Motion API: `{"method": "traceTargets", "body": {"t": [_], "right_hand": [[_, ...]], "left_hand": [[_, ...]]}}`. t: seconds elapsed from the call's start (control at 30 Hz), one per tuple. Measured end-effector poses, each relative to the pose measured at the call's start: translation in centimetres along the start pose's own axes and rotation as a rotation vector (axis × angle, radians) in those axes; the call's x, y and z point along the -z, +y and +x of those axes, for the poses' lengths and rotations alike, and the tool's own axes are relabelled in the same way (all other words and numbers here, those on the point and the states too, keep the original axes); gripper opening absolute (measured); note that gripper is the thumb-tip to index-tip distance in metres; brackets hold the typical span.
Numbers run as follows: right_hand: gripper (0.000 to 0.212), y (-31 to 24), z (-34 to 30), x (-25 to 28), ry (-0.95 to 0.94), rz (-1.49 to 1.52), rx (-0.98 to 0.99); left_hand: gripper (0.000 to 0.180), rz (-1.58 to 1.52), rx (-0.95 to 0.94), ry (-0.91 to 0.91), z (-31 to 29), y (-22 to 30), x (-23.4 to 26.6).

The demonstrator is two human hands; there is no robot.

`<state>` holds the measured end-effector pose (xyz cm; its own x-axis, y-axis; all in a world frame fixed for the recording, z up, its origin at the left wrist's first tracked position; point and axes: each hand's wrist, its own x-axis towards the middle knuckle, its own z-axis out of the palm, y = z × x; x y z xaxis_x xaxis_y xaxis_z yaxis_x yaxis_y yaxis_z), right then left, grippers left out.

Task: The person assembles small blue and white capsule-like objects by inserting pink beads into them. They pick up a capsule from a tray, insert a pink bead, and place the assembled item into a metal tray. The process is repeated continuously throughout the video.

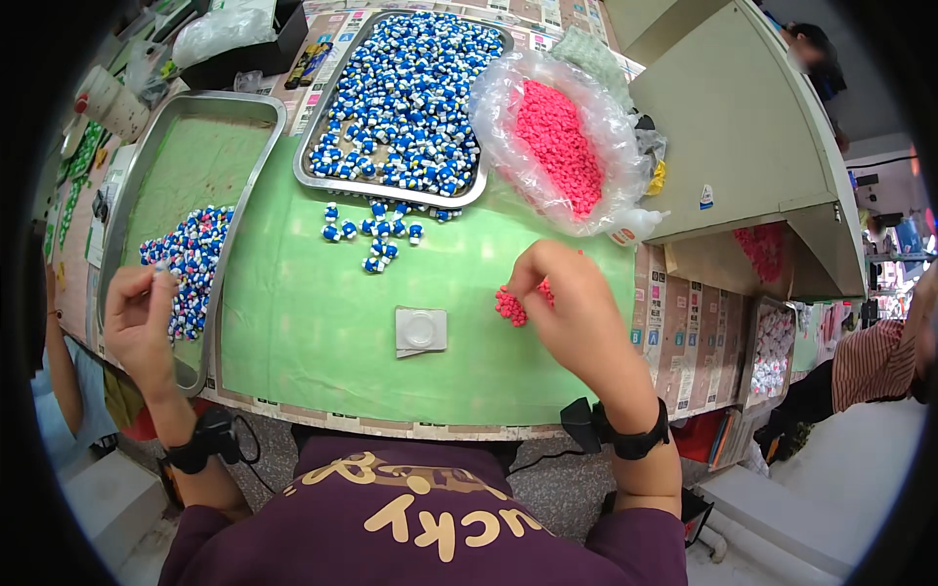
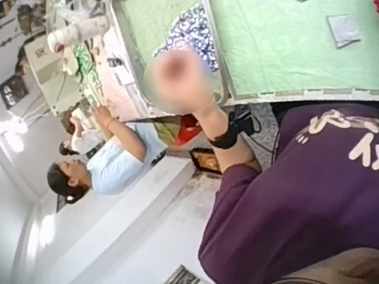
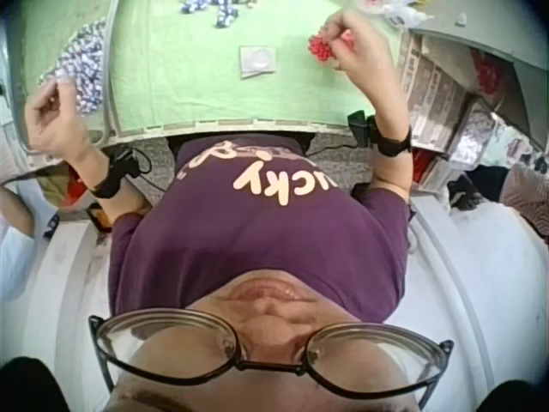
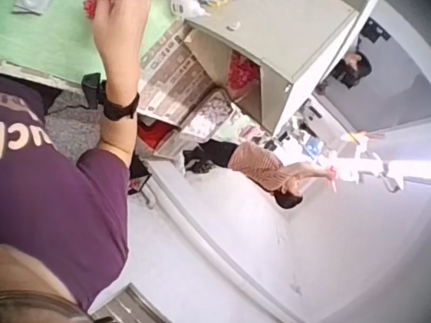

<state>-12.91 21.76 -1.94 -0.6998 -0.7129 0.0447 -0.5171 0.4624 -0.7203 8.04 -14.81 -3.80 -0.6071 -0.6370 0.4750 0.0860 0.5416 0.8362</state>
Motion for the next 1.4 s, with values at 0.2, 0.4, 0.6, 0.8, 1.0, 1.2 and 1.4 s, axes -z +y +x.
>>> {"method": "traceTargets", "body": {"t": [0.2,0.4,0.6,0.8,1.0,1.2,1.4], "right_hand": [[0.011,0.7,-0.7,-1.7,-0.088,-0.249,0.126],[0.010,0.0,-0.4,-2.2,-0.140,-0.424,0.155],[0.008,-0.7,-0.5,-3.0,-0.126,-0.587,0.176],[0.009,-1.1,-1.1,-3.9,-0.082,-0.727,0.219],[0.014,-1.2,-1.3,-4.0,-0.066,-0.821,0.193],[0.016,-0.8,-2.0,-6.0,0.066,-0.861,0.111],[0.010,-0.6,-0.2,-3.8,-0.074,-0.330,0.012]], "left_hand": [[0.009,0.519,0.216,0.029,0.8,-3.8,4.9],[0.012,0.604,0.096,0.019,2.1,1.0,-0.4],[0.016,0.173,0.059,-0.631,-0.6,4.7,-11.5],[0.019,0.287,-0.072,-0.774,-1.7,2.9,-15.0],[0.018,0.249,-0.031,-0.833,-1.5,3.0,-15.3],[0.016,-0.066,0.128,-0.732,-0.5,5.2,-13.8],[0.019,-0.255,0.232,-0.711,-0.1,6.5,-12.6]]}}
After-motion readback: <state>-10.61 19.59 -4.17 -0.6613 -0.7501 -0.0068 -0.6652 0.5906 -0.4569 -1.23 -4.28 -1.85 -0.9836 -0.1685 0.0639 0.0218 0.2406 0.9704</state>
